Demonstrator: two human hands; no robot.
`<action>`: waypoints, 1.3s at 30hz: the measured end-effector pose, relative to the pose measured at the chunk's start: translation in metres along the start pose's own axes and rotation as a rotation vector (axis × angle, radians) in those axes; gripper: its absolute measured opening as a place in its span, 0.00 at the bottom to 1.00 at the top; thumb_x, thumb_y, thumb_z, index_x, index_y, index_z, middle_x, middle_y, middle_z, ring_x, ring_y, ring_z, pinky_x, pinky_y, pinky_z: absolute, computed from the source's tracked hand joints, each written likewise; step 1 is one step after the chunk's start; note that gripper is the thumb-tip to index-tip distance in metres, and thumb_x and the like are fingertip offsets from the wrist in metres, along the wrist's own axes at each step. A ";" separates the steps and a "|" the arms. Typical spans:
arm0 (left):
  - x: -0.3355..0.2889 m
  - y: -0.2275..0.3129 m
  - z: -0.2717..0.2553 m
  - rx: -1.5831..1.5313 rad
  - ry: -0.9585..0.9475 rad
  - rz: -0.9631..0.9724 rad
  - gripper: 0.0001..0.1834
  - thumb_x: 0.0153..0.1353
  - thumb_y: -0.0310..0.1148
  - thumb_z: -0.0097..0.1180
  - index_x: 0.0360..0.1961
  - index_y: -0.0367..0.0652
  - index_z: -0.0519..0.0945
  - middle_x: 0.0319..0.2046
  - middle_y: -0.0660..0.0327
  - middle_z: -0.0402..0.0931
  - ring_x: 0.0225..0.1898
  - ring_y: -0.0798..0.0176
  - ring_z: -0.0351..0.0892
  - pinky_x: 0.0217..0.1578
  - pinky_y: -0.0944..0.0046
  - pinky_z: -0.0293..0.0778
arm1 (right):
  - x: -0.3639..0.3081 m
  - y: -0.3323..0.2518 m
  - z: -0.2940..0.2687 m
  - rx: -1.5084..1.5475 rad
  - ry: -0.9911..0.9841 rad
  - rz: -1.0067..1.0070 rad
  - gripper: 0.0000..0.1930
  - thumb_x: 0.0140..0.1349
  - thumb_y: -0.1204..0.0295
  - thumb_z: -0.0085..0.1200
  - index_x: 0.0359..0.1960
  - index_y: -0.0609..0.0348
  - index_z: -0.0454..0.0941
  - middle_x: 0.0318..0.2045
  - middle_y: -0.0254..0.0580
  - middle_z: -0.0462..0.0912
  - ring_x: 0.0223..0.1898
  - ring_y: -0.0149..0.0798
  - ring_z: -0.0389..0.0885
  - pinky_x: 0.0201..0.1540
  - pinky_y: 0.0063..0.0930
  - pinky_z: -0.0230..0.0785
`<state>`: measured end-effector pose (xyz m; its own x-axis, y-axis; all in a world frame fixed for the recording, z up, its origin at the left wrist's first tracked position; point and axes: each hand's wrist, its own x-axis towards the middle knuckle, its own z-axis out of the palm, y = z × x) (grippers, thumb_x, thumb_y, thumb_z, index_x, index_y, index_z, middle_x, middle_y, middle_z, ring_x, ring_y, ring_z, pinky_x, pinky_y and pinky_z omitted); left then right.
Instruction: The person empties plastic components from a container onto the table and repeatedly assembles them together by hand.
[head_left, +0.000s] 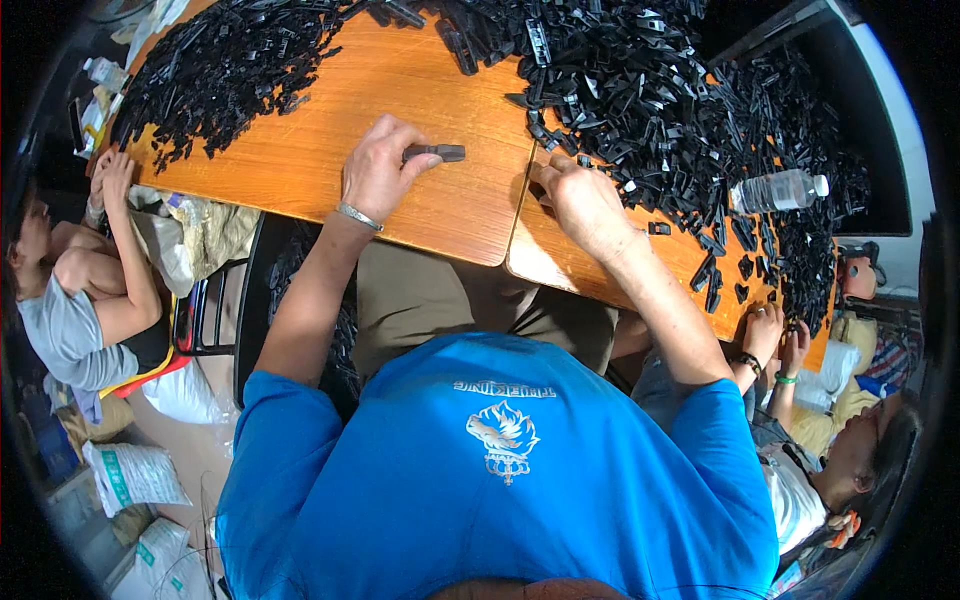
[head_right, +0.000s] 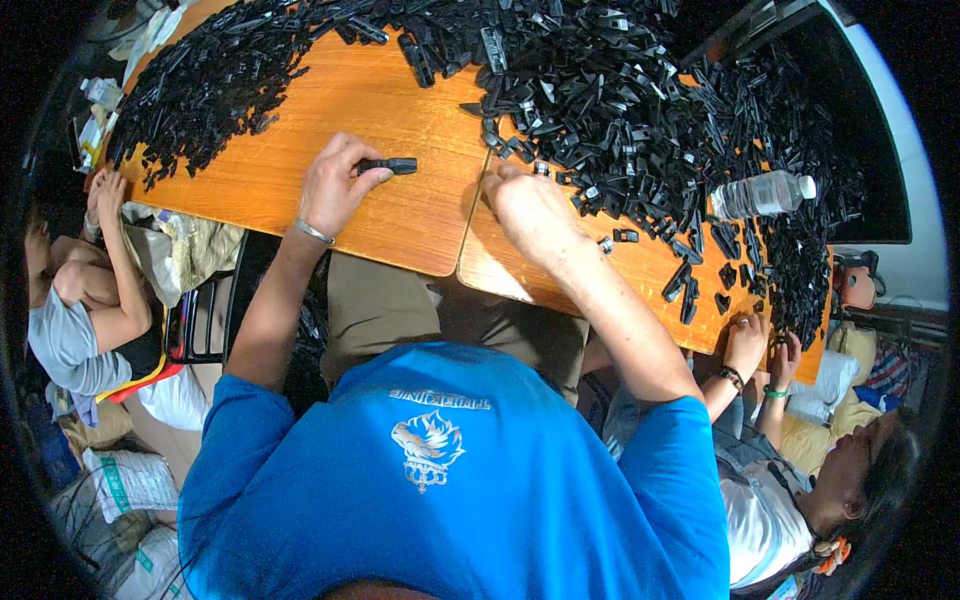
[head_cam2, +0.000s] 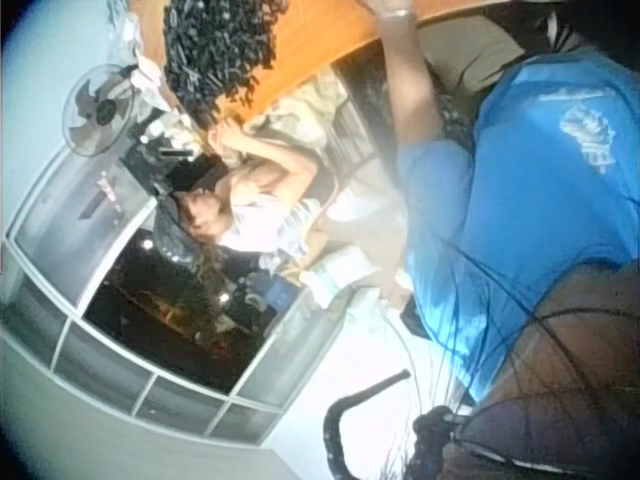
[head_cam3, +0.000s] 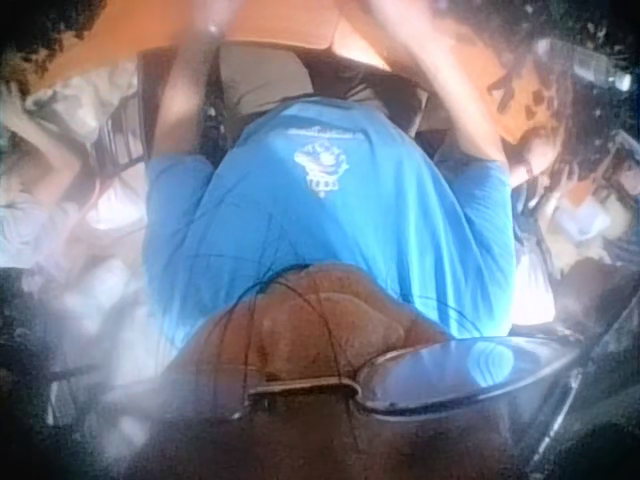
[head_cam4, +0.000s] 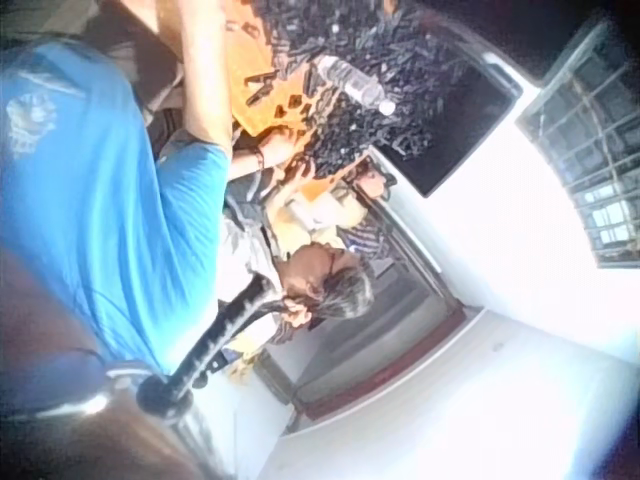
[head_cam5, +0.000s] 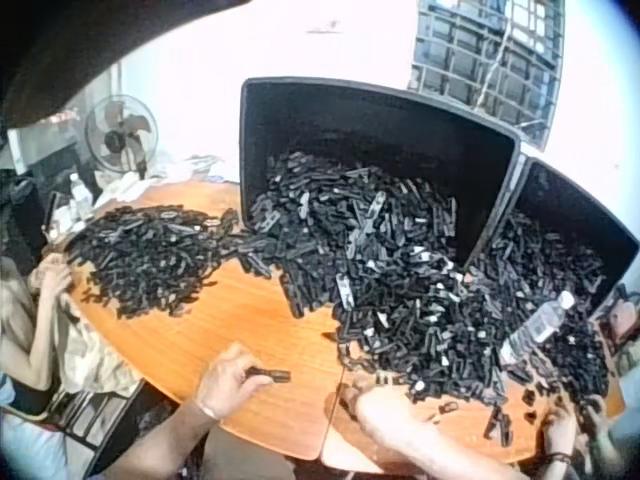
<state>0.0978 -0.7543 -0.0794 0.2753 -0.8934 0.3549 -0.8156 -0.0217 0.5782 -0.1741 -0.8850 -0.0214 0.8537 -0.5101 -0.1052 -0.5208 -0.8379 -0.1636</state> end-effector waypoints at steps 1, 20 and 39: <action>-0.001 -0.001 0.000 0.001 -0.006 0.025 0.17 0.59 0.35 0.77 0.45 0.39 0.86 0.37 0.58 0.79 0.32 0.58 0.80 0.36 0.57 0.78 | 0.001 0.000 0.001 0.001 -0.001 -0.004 0.12 0.64 0.80 0.56 0.48 0.64 0.83 0.49 0.58 0.83 0.47 0.59 0.88 0.50 0.50 0.81; 0.005 0.027 -0.012 0.092 -0.131 0.195 0.17 0.57 0.22 0.70 0.49 0.42 0.86 0.45 0.53 0.78 0.48 0.45 0.79 0.51 0.48 0.78 | 0.021 -0.021 0.018 0.271 0.304 -0.027 0.12 0.57 0.70 0.72 0.42 0.59 0.88 0.39 0.47 0.85 0.41 0.56 0.88 0.44 0.47 0.82; -0.003 0.004 0.000 -0.078 -0.015 0.110 0.09 0.55 0.25 0.73 0.34 0.36 0.84 0.32 0.54 0.77 0.37 0.50 0.81 0.38 0.55 0.75 | 0.089 -0.048 0.050 0.322 0.398 -0.208 0.11 0.52 0.68 0.76 0.36 0.55 0.89 0.38 0.44 0.85 0.38 0.52 0.88 0.38 0.44 0.81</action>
<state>0.0936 -0.7517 -0.0775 0.1783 -0.8953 0.4083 -0.7984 0.1109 0.5918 -0.0736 -0.8803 -0.0719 0.8422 -0.4261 0.3302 -0.2624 -0.8591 -0.4395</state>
